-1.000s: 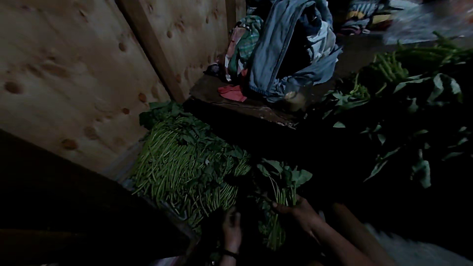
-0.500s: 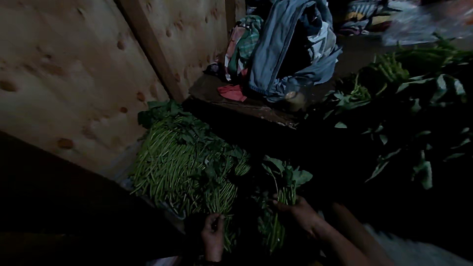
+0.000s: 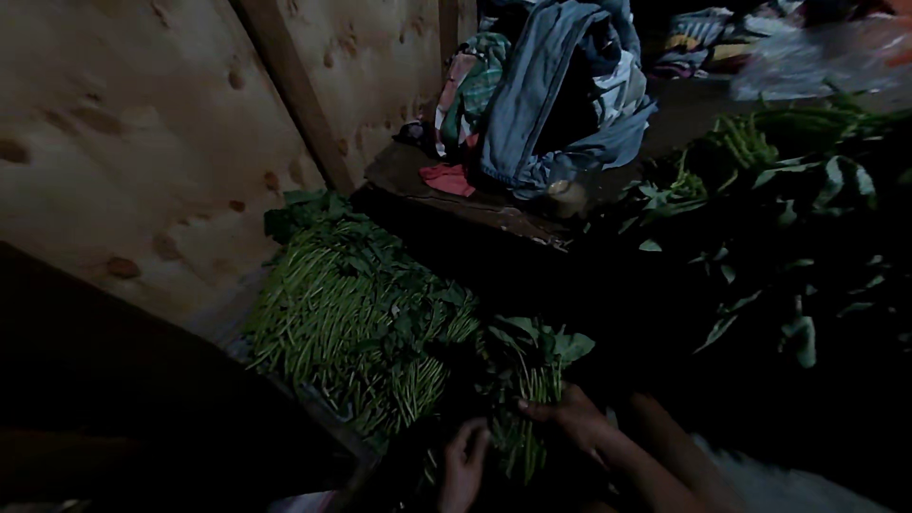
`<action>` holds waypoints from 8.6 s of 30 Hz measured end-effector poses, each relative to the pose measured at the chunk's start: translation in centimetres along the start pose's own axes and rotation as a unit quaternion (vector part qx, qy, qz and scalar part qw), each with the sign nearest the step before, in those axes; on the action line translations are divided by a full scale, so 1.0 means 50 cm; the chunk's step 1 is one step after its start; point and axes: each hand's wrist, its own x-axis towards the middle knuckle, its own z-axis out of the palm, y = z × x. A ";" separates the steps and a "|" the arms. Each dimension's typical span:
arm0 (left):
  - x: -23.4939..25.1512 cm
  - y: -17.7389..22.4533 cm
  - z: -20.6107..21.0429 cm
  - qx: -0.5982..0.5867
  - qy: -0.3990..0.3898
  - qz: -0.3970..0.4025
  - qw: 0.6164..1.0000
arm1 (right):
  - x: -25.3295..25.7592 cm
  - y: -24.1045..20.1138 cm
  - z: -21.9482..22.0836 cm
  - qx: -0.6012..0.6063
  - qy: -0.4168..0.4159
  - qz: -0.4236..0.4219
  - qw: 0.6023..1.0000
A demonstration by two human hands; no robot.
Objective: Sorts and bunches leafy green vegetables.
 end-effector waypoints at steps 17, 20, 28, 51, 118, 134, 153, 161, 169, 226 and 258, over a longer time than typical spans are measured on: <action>0.015 -0.069 -0.092 -0.003 0.338 -0.012 0.941 | 0.010 0.000 0.003 0.115 -0.049 -0.038 0.991; -0.009 -0.074 -0.082 -0.012 0.263 -0.082 0.961 | 0.007 0.006 0.002 0.128 -0.058 -0.045 0.989; -0.028 0.015 -0.049 -0.238 0.142 -0.079 0.957 | -0.003 0.010 -0.001 0.162 -0.059 -0.037 0.984; -0.030 0.098 0.044 -0.285 -0.010 -0.070 0.956 | 0.001 0.008 0.004 0.128 -0.019 -0.010 0.992; -0.037 0.130 0.048 -0.054 0.078 0.049 0.994 | -0.012 0.001 0.009 0.101 0.031 -0.060 0.993; 0.033 0.145 0.055 -0.139 0.115 -0.025 0.983 | -0.017 -0.004 0.011 0.011 -0.010 -0.038 0.999; 0.161 -0.140 -0.144 0.363 0.022 -0.326 0.872 | -0.004 -0.007 0.005 0.122 0.113 0.000 0.986; 0.150 -0.147 -0.168 0.278 0.097 -0.261 0.919 | -0.001 0.001 0.005 0.142 0.047 -0.037 0.988; 0.037 -0.062 -0.155 -0.048 0.281 -0.130 0.949 | -0.005 -0.003 0.005 0.164 0.068 -0.051 0.983; -0.084 0.090 0.008 0.007 0.021 0.094 0.995 | -0.019 0.001 0.008 0.201 0.063 -0.091 0.973; 0.024 0.216 0.058 -0.238 0.125 -0.001 0.963 | -0.039 0.001 0.006 0.079 -0.047 -0.106 0.990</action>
